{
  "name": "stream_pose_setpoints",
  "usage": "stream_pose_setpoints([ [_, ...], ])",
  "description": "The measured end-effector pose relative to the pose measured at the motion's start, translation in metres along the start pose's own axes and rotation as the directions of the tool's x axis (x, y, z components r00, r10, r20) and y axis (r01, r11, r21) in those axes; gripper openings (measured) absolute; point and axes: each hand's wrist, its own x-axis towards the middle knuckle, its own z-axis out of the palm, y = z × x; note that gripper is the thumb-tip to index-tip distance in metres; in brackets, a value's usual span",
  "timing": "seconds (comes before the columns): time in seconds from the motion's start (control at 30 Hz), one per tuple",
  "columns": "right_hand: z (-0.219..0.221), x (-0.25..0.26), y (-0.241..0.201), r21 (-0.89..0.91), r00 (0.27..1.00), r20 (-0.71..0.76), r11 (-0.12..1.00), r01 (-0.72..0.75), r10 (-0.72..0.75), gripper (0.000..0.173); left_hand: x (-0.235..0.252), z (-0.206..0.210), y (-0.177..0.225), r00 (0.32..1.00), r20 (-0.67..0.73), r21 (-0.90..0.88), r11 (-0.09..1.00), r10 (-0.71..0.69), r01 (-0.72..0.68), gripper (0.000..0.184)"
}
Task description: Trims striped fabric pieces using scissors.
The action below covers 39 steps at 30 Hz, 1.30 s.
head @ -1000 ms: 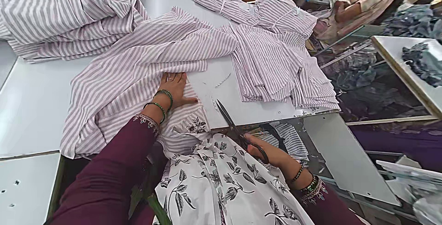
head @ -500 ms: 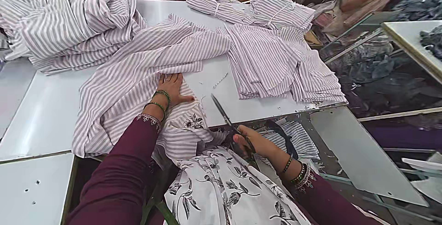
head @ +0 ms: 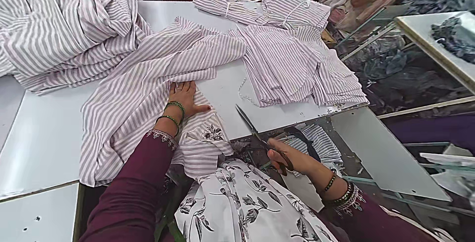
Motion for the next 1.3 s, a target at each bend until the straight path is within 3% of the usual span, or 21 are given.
stream_pose_setpoints([
  [0.13,0.019,-0.003,0.007,-0.049,0.984,0.177,0.999,0.011,-0.002,0.061,0.001,-0.001,-0.001,1.000,-0.004,-0.016,1.000,0.006,-0.006,0.127],
  [0.63,0.061,0.020,-0.003,0.055,0.993,0.037,0.993,0.108,-0.111,0.054,-0.002,0.004,-0.004,0.994,-0.090,-0.045,0.997,0.058,-0.062,0.125],
  [0.8,0.055,0.022,-0.007,0.074,0.997,0.077,0.997,0.027,-0.032,0.065,-0.001,0.006,-0.005,0.995,-0.081,-0.044,0.998,0.051,-0.054,0.127],
  [0.9,0.054,0.024,-0.014,0.065,0.998,0.070,0.998,-0.004,0.000,0.063,-0.001,0.001,-0.003,0.999,-0.038,-0.047,0.998,0.033,-0.035,0.129],
  [1.07,0.052,0.024,-0.014,0.079,0.999,0.040,0.997,0.019,-0.023,0.064,-0.002,0.006,-0.004,0.995,-0.084,-0.060,0.996,0.054,-0.059,0.126],
  [1.3,0.042,0.020,-0.017,0.011,0.994,0.098,0.999,-0.040,0.039,0.067,-0.002,0.003,-0.004,0.996,-0.072,-0.062,0.996,0.053,-0.058,0.126],
])
